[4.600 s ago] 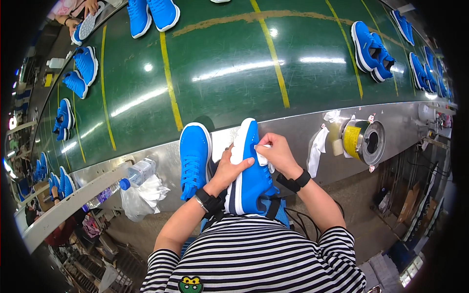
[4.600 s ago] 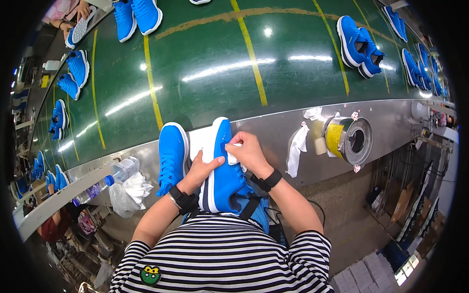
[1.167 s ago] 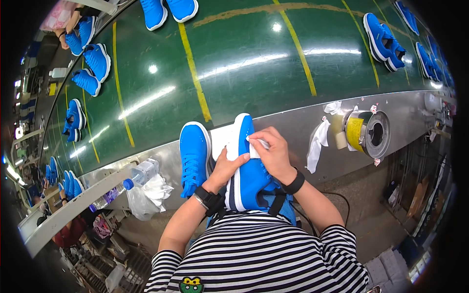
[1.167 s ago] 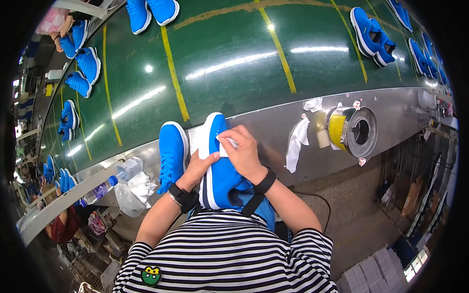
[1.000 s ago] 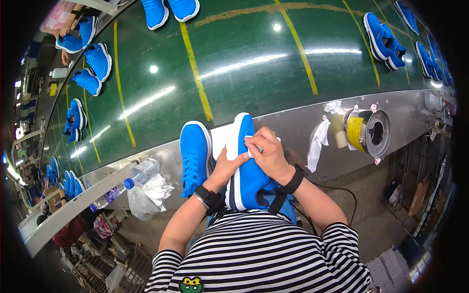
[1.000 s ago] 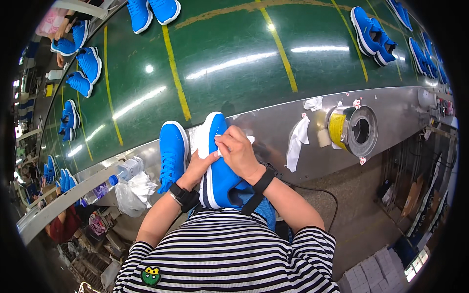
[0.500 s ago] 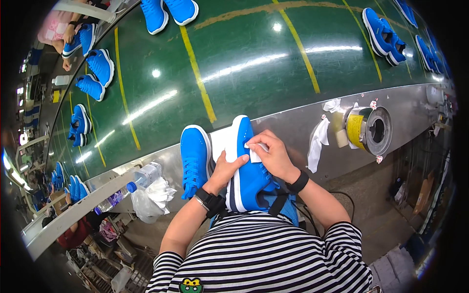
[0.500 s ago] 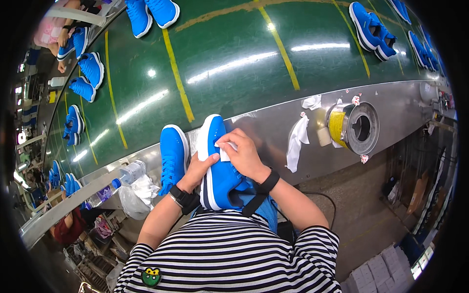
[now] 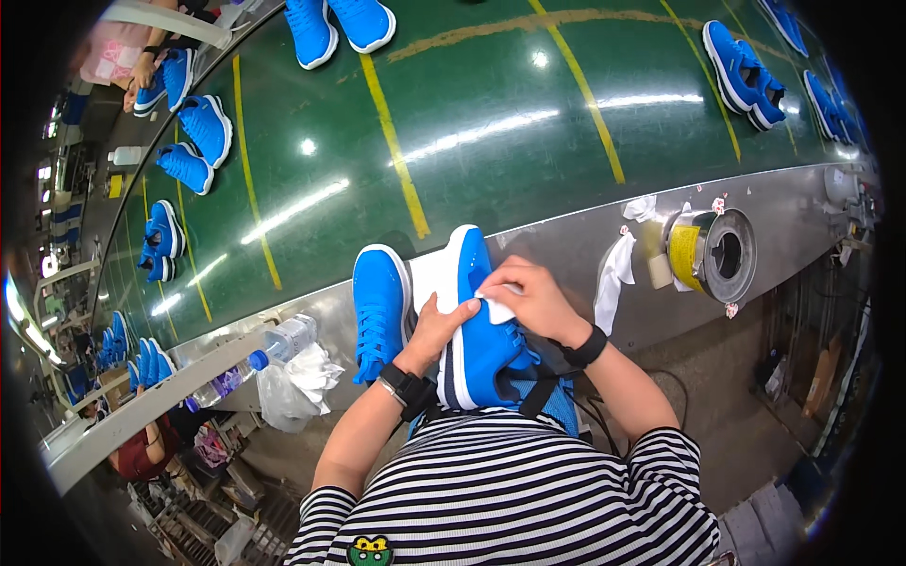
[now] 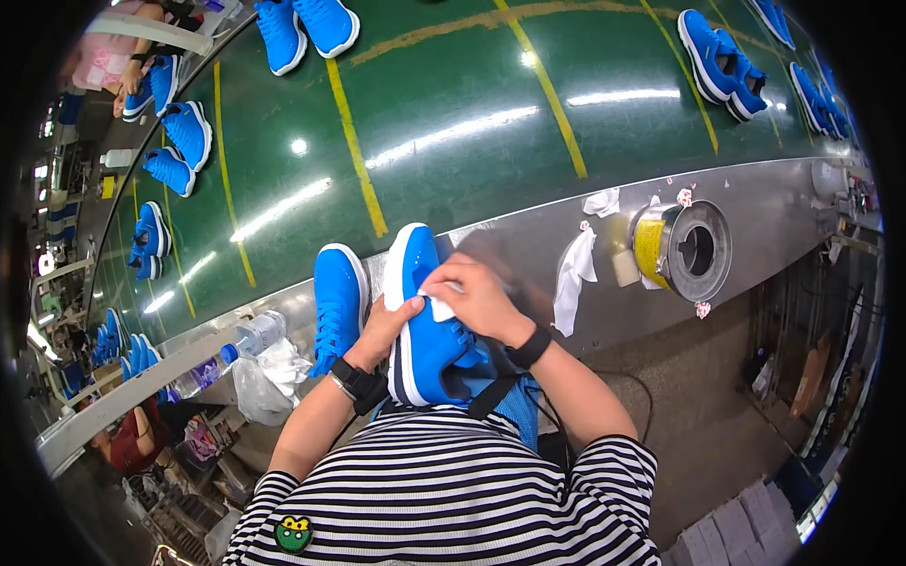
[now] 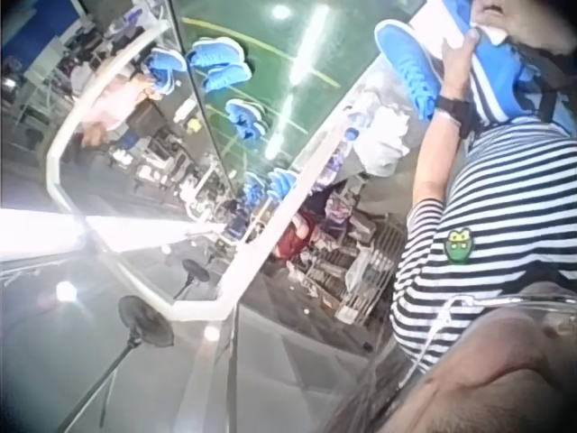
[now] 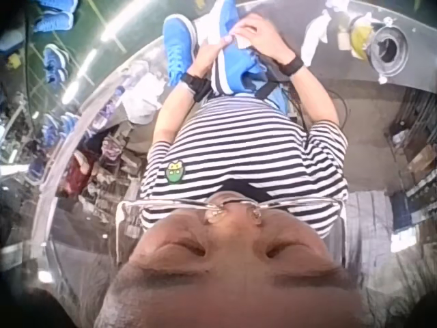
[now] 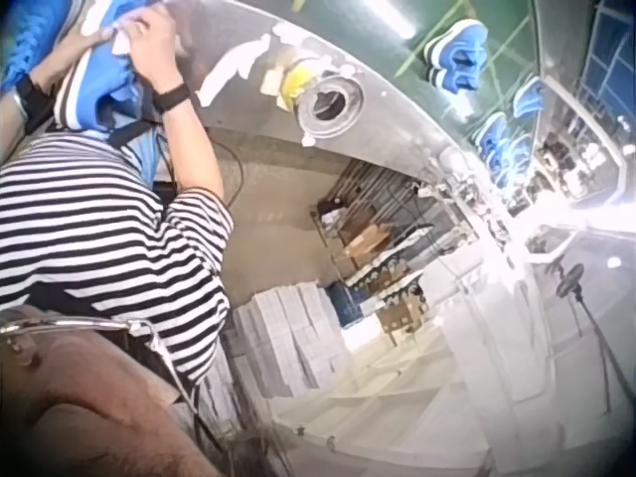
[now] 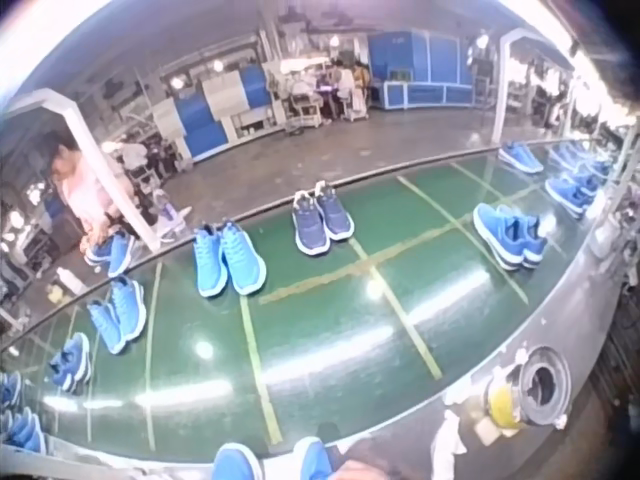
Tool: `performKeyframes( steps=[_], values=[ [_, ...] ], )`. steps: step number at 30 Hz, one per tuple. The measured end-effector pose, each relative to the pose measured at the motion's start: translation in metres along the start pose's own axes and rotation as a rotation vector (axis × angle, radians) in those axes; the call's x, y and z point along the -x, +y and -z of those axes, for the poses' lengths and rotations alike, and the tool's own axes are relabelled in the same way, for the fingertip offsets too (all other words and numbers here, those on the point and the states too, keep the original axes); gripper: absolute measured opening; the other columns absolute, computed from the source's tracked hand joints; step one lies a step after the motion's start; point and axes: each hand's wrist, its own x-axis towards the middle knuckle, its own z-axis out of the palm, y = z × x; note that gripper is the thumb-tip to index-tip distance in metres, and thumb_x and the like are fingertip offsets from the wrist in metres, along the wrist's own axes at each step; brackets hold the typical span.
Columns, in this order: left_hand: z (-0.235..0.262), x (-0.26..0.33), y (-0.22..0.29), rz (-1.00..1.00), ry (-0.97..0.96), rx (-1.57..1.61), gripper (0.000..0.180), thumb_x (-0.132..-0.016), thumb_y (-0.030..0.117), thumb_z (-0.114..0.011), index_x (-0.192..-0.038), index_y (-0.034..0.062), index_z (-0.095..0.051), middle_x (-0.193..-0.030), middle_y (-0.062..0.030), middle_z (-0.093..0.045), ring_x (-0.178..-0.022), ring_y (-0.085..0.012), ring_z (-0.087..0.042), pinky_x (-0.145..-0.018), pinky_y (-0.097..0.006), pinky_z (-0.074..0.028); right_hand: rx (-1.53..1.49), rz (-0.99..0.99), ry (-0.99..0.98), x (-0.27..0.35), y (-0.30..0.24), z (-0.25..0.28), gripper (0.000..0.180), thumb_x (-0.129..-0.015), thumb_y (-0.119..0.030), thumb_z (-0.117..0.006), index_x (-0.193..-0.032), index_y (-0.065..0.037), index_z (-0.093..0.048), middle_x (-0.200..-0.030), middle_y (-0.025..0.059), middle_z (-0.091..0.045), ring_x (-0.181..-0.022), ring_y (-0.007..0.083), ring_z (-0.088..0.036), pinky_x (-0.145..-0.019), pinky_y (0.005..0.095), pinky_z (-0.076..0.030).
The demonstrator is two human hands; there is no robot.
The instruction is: The person wipes the exterior of blue sneakers with a white cloth on a factory assembly line. They handle the shoes one at a time, picking them up from the conveyor belt, wiping the sides and soles, and placing them back down.
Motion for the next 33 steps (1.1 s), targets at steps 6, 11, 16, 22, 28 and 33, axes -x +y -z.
performKeyframes(
  steps=[6,11,16,22,28,33],
  values=[
    [-0.003,0.012,0.02,0.02,-0.065,0.138,0.065,-0.073,0.029,-0.07,-0.116,-0.0077,-0.039,-0.105,-0.0164,-0.054,-0.091,-0.0224,-0.057,-0.081,-0.033,-0.048,-0.331,-0.207,0.341,0.017,0.029,0.043,0.01,-0.086,-0.009,-0.05,-0.092,-0.002,-0.055,-0.081,-0.0004,-0.056,-0.071,0.0044,-0.05,-0.063,0.0186,-0.041],
    [0.002,0.012,0.02,0.021,-0.098,0.223,0.062,-0.077,0.031,-0.066,-0.118,-0.0069,-0.039,-0.106,-0.0156,-0.054,-0.092,-0.022,-0.057,-0.081,-0.034,-0.048,-0.081,-0.234,0.486,0.029,0.035,0.07,0.011,-0.085,-0.008,-0.05,-0.093,-0.001,-0.055,-0.082,0.0015,-0.057,-0.072,0.007,-0.05,-0.064,0.0211,-0.041],
    [0.003,0.012,0.017,0.064,-0.154,0.284,0.058,-0.08,0.031,-0.062,-0.118,-0.0056,-0.039,-0.107,-0.0157,-0.055,-0.093,-0.0223,-0.057,-0.08,-0.034,-0.049,-0.117,-0.258,0.467,0.039,0.027,0.079,0.014,-0.082,-0.002,-0.052,-0.095,0.001,-0.055,-0.085,0.0049,-0.058,-0.076,0.009,-0.055,-0.067,0.0218,-0.044],
    [0.0,0.015,0.02,0.073,-0.244,0.264,0.058,-0.081,0.034,-0.059,-0.118,-0.0054,-0.04,-0.106,-0.0159,-0.055,-0.092,-0.0219,-0.058,-0.079,-0.034,-0.05,-0.366,-0.33,0.209,0.037,0.004,0.045,0.01,-0.08,-0.004,-0.058,-0.089,0.001,-0.06,-0.074,-0.0025,-0.057,-0.066,0.0018,-0.05,-0.057,0.0167,-0.04],
    [-0.006,0.02,0.02,0.078,-0.306,0.234,0.054,-0.084,0.035,-0.056,-0.118,-0.003,-0.04,-0.107,-0.013,-0.055,-0.092,-0.0191,-0.057,-0.08,-0.032,-0.049,-0.365,-0.22,0.158,0.03,-0.004,0.017,0.009,-0.08,-0.005,-0.058,-0.087,-0.001,-0.06,-0.075,-0.0023,-0.057,-0.067,0.0018,-0.049,-0.058,0.0167,-0.039],
    [-0.011,0.02,0.014,0.072,-0.325,0.232,0.051,-0.085,0.032,-0.055,-0.121,-0.0006,-0.039,-0.11,-0.0105,-0.053,-0.095,-0.0164,-0.054,-0.083,-0.029,-0.046,-0.209,-0.184,0.042,0.02,-0.013,0.005,0.01,-0.08,-0.008,-0.06,-0.086,0.0,-0.059,-0.077,0.0009,-0.059,-0.071,0.0054,-0.052,-0.062,0.0201,-0.042]
  ],
)
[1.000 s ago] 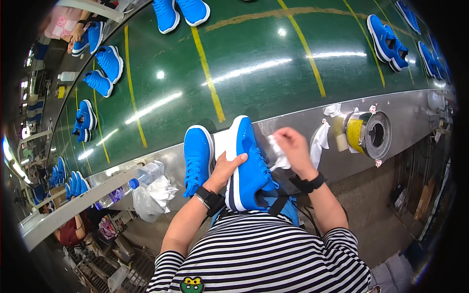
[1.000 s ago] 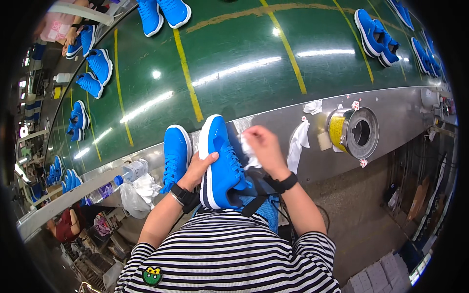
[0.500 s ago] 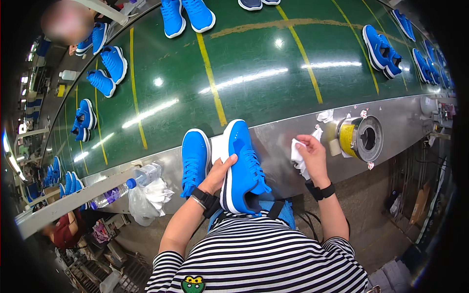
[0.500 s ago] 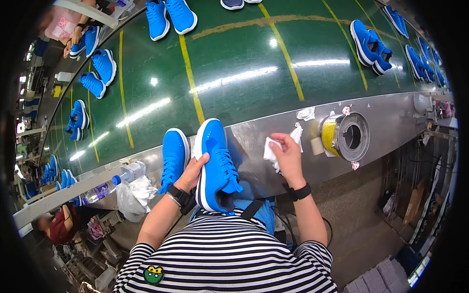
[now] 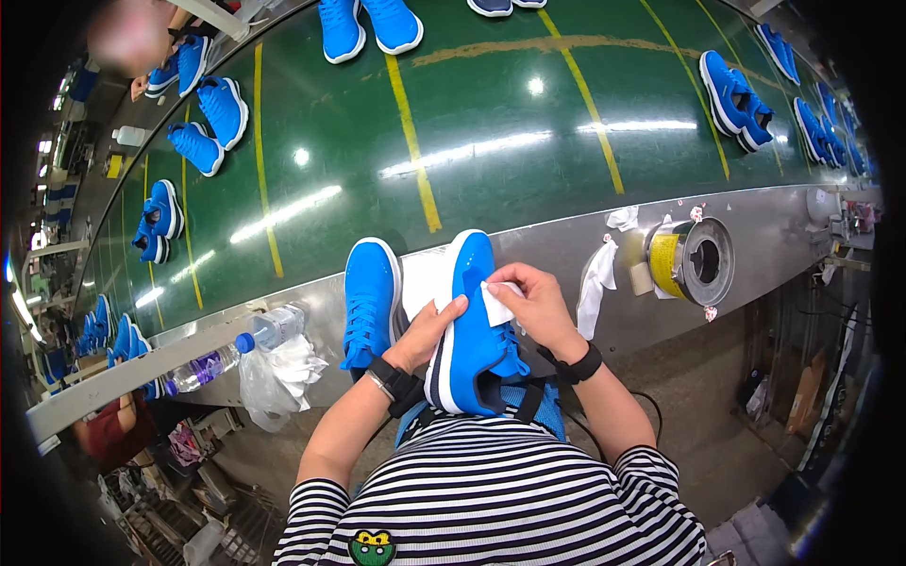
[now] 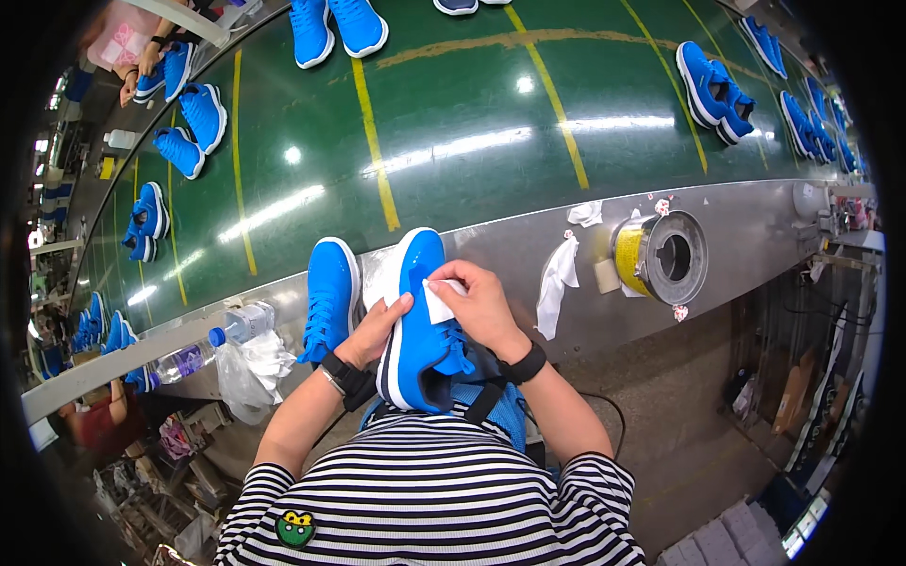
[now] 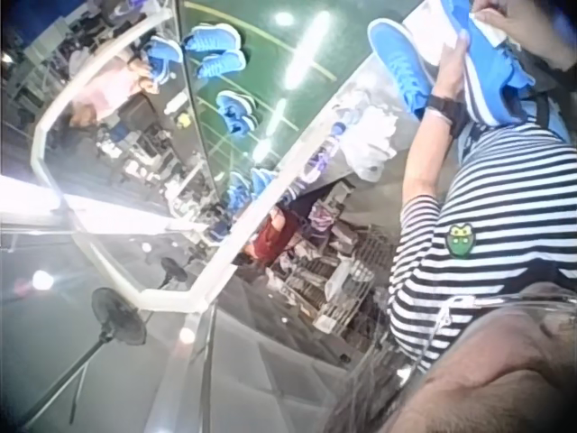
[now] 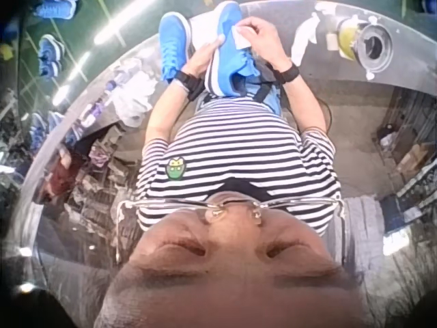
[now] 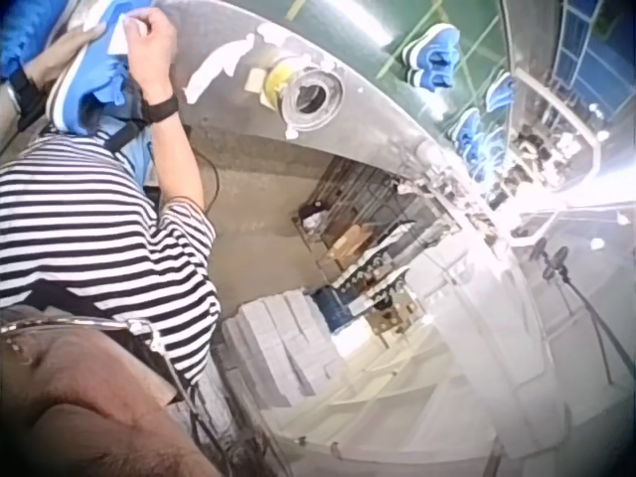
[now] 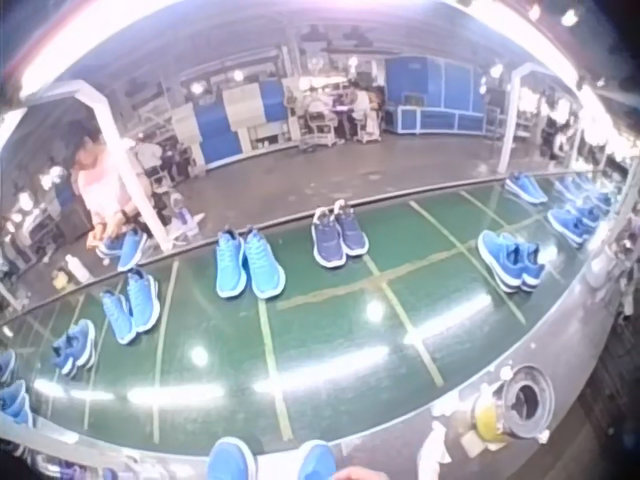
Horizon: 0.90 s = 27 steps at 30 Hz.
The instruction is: The person wipes the exterior of blue sneakers with a white cloth on a factory assembly line. They handle the shoes one at a time, picking them up from the conveyor belt, wiping the sides and soles, and placing them back down.
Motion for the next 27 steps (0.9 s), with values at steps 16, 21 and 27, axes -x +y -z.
performKeyframes(
  steps=[16,21,27],
  values=[
    [-0.018,-0.004,-0.01,-0.094,0.046,-0.124,0.054,-0.083,0.027,-0.058,-0.125,0.0003,-0.036,-0.115,-0.0096,-0.05,-0.101,-0.0153,-0.049,-0.087,-0.029,-0.041,0.414,0.198,0.133,-0.014,0.019,-0.008,0.012,-0.072,-0.01,-0.062,-0.078,0.0,-0.06,-0.075,0.011,-0.059,-0.068,0.0201,-0.058,-0.062,0.0292,-0.045],
    [-0.015,-0.002,-0.009,-0.045,0.009,-0.078,0.051,-0.085,0.025,-0.056,-0.125,0.0004,-0.035,-0.115,-0.0097,-0.05,-0.101,-0.0154,-0.05,-0.086,-0.029,-0.042,0.532,0.224,0.254,-0.014,0.015,-0.01,0.008,-0.071,-0.009,-0.06,-0.074,-0.003,-0.058,-0.075,0.0131,-0.057,-0.072,0.0287,-0.057,-0.065,0.0357,-0.045],
    [-0.009,-0.005,-0.011,-0.047,0.011,-0.092,0.054,-0.083,0.027,-0.058,-0.125,0.0003,-0.035,-0.114,-0.0098,-0.05,-0.1,-0.0162,-0.05,-0.086,-0.03,-0.042,0.085,-0.062,0.136,-0.01,0.01,0.002,0.01,-0.072,-0.009,-0.062,-0.078,-0.002,-0.06,-0.073,0.0118,-0.058,-0.067,0.023,-0.058,-0.061,0.0303,-0.045]
  ],
)
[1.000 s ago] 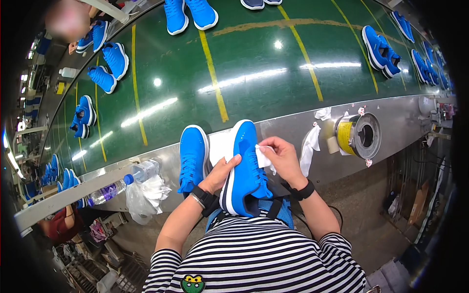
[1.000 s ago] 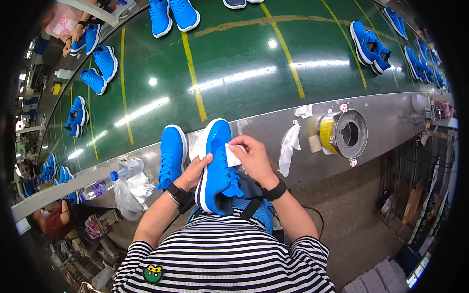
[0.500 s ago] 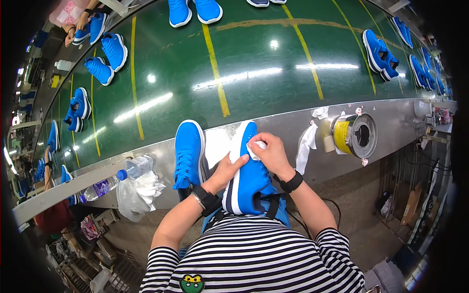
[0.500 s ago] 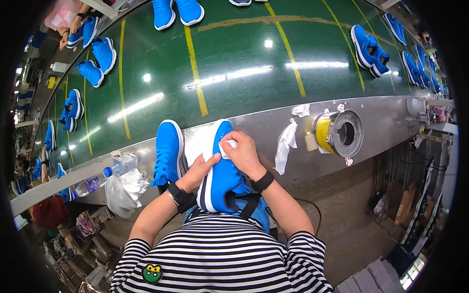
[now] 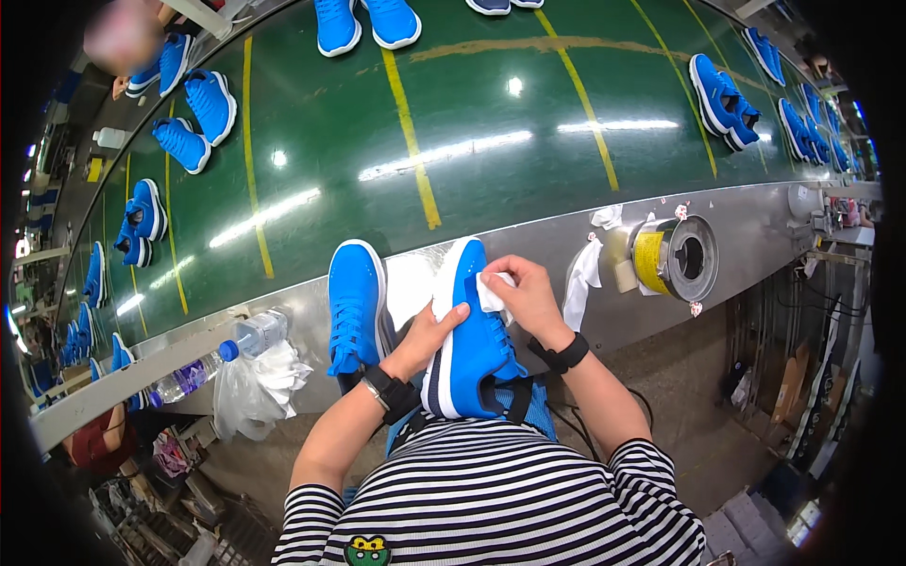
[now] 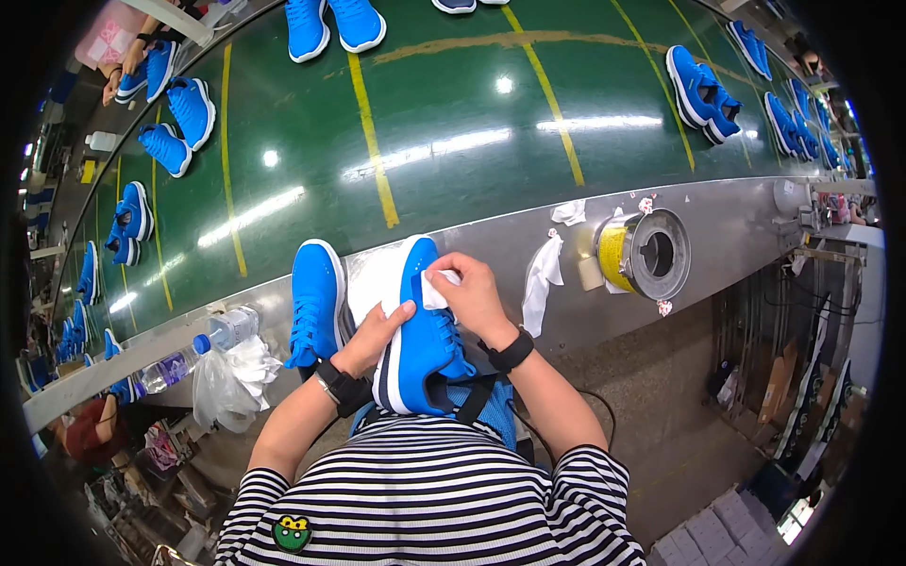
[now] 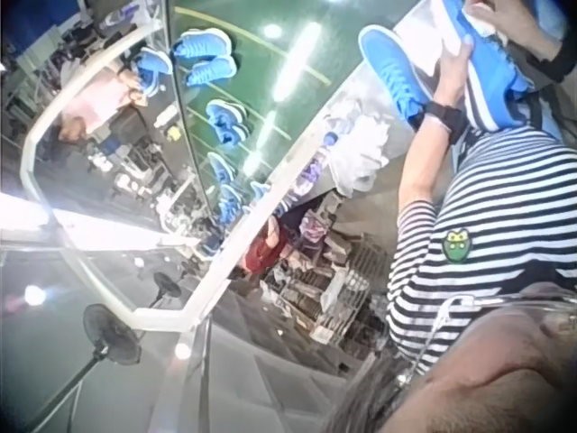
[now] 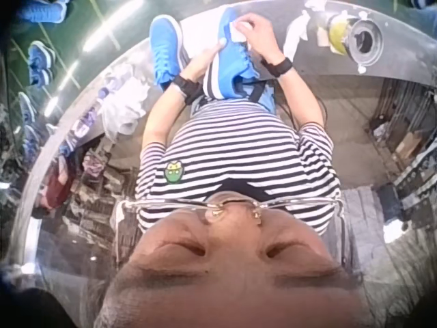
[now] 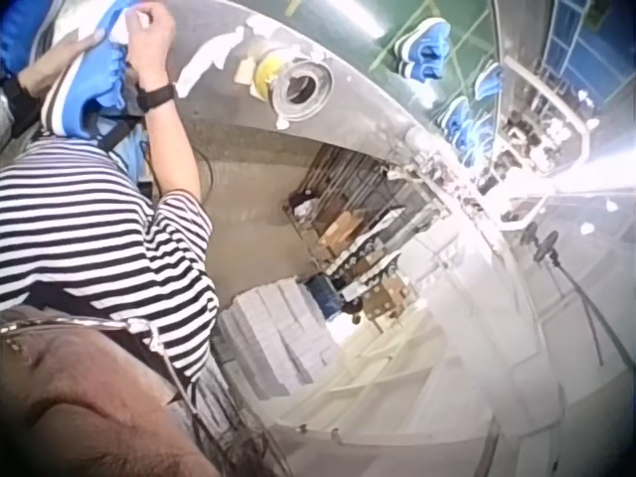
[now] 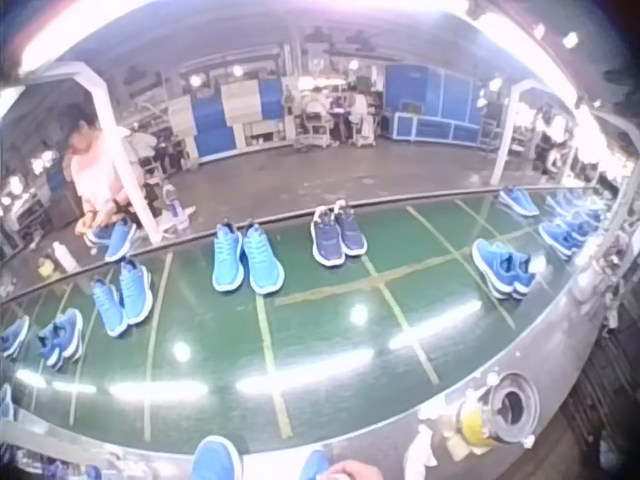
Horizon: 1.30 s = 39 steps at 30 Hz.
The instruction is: The person wipes the exterior of blue sneakers with a white cloth on a factory assembly line. They handle the shoes one at a time, picking them up from the conveyor belt, wiping the sides and soles, and placing them back down.
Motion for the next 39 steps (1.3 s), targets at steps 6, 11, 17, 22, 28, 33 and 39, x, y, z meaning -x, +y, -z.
performKeyframes(
  steps=[6,11,17,22,28,33,39],
  values=[
    [0.0,-0.002,-0.004,-0.032,0.016,-0.028,0.054,-0.083,0.026,-0.058,-0.125,0.0009,-0.036,-0.114,-0.0094,-0.05,-0.101,-0.0159,-0.05,-0.087,-0.029,-0.042,0.36,0.202,-0.064,-0.001,-0.005,-0.007,0.013,-0.07,-0.014,-0.063,-0.076,-0.002,-0.06,-0.073,0.0139,-0.057,-0.069,0.028,-0.057,-0.063,0.0346,-0.045],
    [-0.004,-0.002,-0.002,-0.037,0.045,-0.064,0.053,-0.083,0.025,-0.058,-0.124,0.0011,-0.036,-0.113,-0.0091,-0.051,-0.1,-0.0149,-0.049,-0.086,-0.028,-0.042,0.464,0.312,0.044,-0.003,-0.001,-0.013,0.01,-0.069,-0.011,-0.062,-0.073,-0.002,-0.06,-0.073,0.015,-0.057,-0.069,0.0307,-0.057,-0.062,0.0369,-0.044],
    [-0.007,-0.002,-0.003,-0.09,0.057,-0.122,0.049,-0.084,0.025,-0.057,-0.123,0.0011,-0.038,-0.111,-0.0083,-0.052,-0.099,-0.0139,-0.05,-0.085,-0.028,-0.042,0.482,0.282,-0.07,-0.009,-0.003,-0.004,0.012,-0.069,-0.011,-0.063,-0.073,0.0,-0.061,-0.073,0.0132,-0.059,-0.069,0.0264,-0.059,-0.063,0.033,-0.045],
    [-0.008,-0.003,-0.008,-0.138,0.096,-0.161,0.044,-0.086,0.025,-0.054,-0.12,0.0003,-0.041,-0.11,-0.0082,-0.053,-0.097,-0.0141,-0.051,-0.084,-0.028,-0.042,0.455,0.17,-0.118,-0.01,-0.01,-0.002,0.011,-0.067,-0.011,-0.062,-0.07,0.0,-0.06,-0.071,0.0144,-0.059,-0.068,0.0295,-0.059,-0.062,0.0356,-0.046],
    [-0.013,-0.001,0.001,-0.107,0.098,-0.165,0.051,-0.083,0.024,-0.059,-0.123,0.0015,-0.037,-0.11,-0.0084,-0.052,-0.099,-0.0139,-0.049,-0.085,-0.027,-0.041,0.511,0.226,-0.054,-0.012,-0.009,-0.004,0.013,-0.065,-0.011,-0.062,-0.069,0.001,-0.061,-0.07,0.0166,-0.061,-0.068,0.0309,-0.06,-0.063,0.0361,-0.047],
    [-0.012,-0.002,0.0,-0.133,0.101,-0.187,0.053,-0.082,0.023,-0.06,-0.124,0.0011,-0.036,-0.111,-0.009,-0.051,-0.099,-0.0143,-0.05,-0.085,-0.027,-0.042,0.49,0.166,-0.139,-0.011,-0.014,-0.001,0.012,-0.066,-0.011,-0.062,-0.07,0.0,-0.06,-0.071,0.0161,-0.058,-0.068,0.0306,-0.059,-0.062,0.0358,-0.046],
    [-0.008,-0.003,-0.006,-0.139,0.103,-0.177,0.052,-0.083,0.027,-0.058,-0.122,-0.0005,-0.038,-0.112,-0.0101,-0.052,-0.099,-0.0155,-0.05,-0.085,-0.029,-0.042,0.246,0.225,0.064,0.004,-0.005,-0.005,0.01,-0.071,-0.008,-0.063,-0.077,-0.001,-0.061,-0.076,0.0119,-0.058,-0.07,0.0243,-0.058,-0.063,0.0313,-0.045]
  ],
)
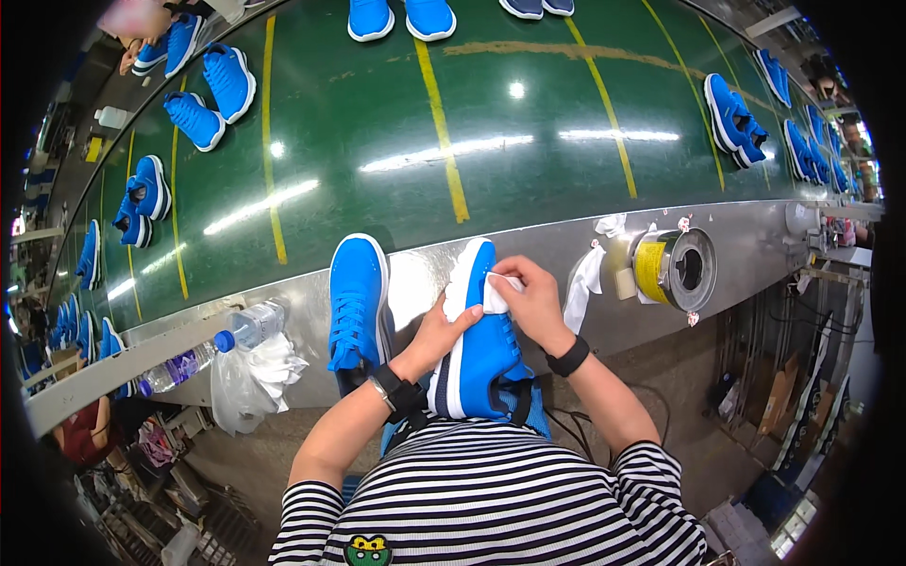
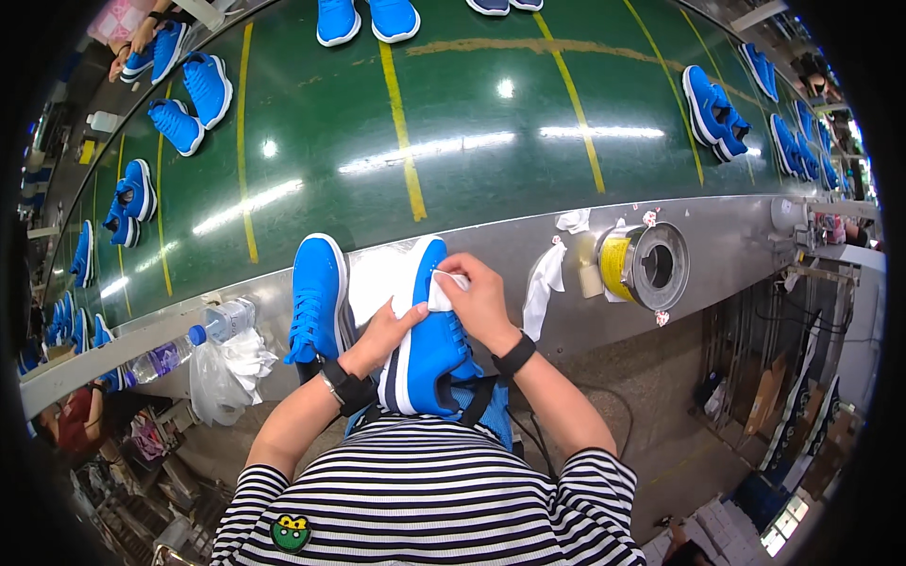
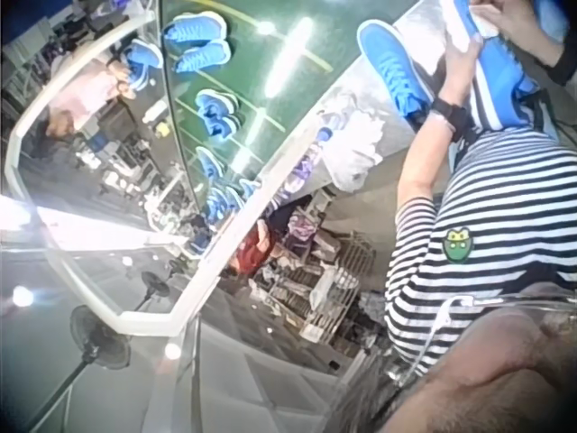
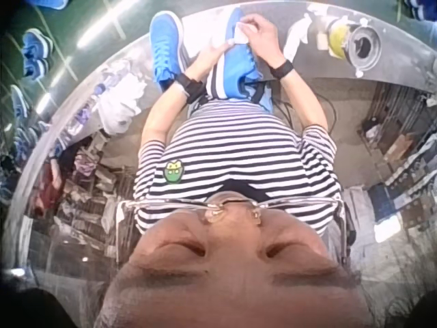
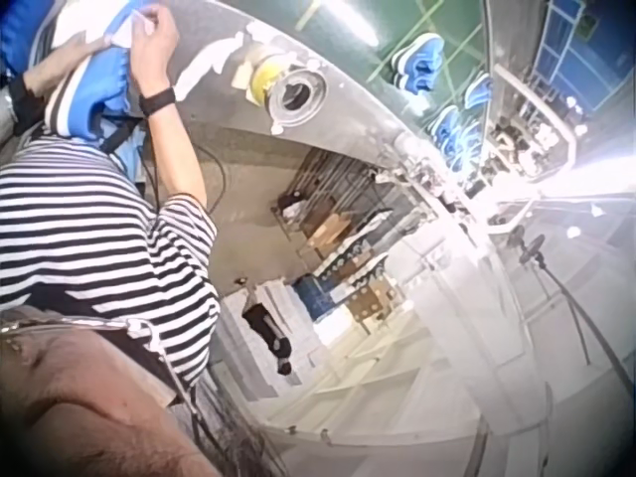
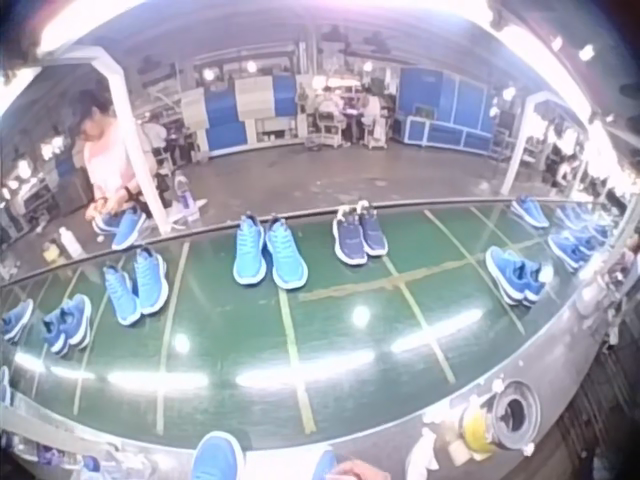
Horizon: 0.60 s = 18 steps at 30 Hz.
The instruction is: The person wipes the exterior of blue sneakers with a white cloth on a factory assembly line. They handle the shoes one at a time, picking them up from the conveyor belt, wiping the sides and soles, and placing them back down.
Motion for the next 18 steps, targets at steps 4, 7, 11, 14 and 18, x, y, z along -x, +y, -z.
performKeyframes(
  steps=[4,7,11,14,18],
  values=[
    [-0.002,0.001,0.007,0.021,-0.028,0.055,0.055,-0.082,0.024,-0.06,-0.125,0.0005,-0.035,-0.112,-0.0107,-0.051,-0.1,-0.0155,-0.05,-0.085,-0.028,-0.042,-0.036,-0.037,-0.038,0.01,0.005,0.007,0.011,-0.072,-0.008,-0.065,-0.081,-0.003,-0.062,-0.081,0.0075,-0.059,-0.073,0.0182,-0.058,-0.065,0.0272,-0.044],
    [-0.001,0.0,0.0,0.028,-0.012,0.033,0.055,-0.082,0.023,-0.06,-0.125,0.0005,-0.035,-0.113,-0.0109,-0.05,-0.1,-0.0157,-0.05,-0.086,-0.028,-0.042,0.096,0.087,-0.074,0.013,0.0,0.011,0.011,-0.072,-0.009,-0.065,-0.081,-0.003,-0.063,-0.08,0.0078,-0.059,-0.073,0.0186,-0.057,-0.065,0.0278,-0.044],
    [-0.002,0.002,0.008,0.054,-0.034,0.07,0.055,-0.082,0.024,-0.06,-0.125,0.0007,-0.034,-0.114,-0.0106,-0.05,-0.1,-0.0157,-0.049,-0.086,-0.028,-0.041,0.19,0.071,-0.086,0.012,-0.004,0.009,0.011,-0.072,-0.009,-0.064,-0.081,-0.003,-0.063,-0.078,0.0088,-0.058,-0.071,0.0205,-0.057,-0.064,0.0289,-0.044],
    [-0.002,0.001,0.008,0.05,-0.03,0.052,0.055,-0.082,0.024,-0.06,-0.125,0.0009,-0.034,-0.114,-0.0102,-0.05,-0.101,-0.0155,-0.049,-0.086,-0.028,-0.041,0.201,0.069,-0.047,0.008,-0.007,0.004,0.011,-0.073,-0.009,-0.063,-0.081,-0.002,-0.063,-0.076,0.01,-0.058,-0.07,0.0227,-0.058,-0.063,0.0297,-0.044],
    [0.0,-0.002,0.002,0.033,-0.025,0.021,0.055,-0.082,0.025,-0.06,-0.125,0.0009,-0.035,-0.114,-0.01,-0.05,-0.101,-0.0151,-0.049,-0.087,-0.028,-0.041,0.131,0.117,-0.038,0.004,0.001,-0.002,0.01,-0.071,-0.009,-0.061,-0.077,-0.002,-0.061,-0.075,0.0128,-0.057,-0.069,0.029,-0.058,-0.062,0.0356,-0.045]
  ],
)
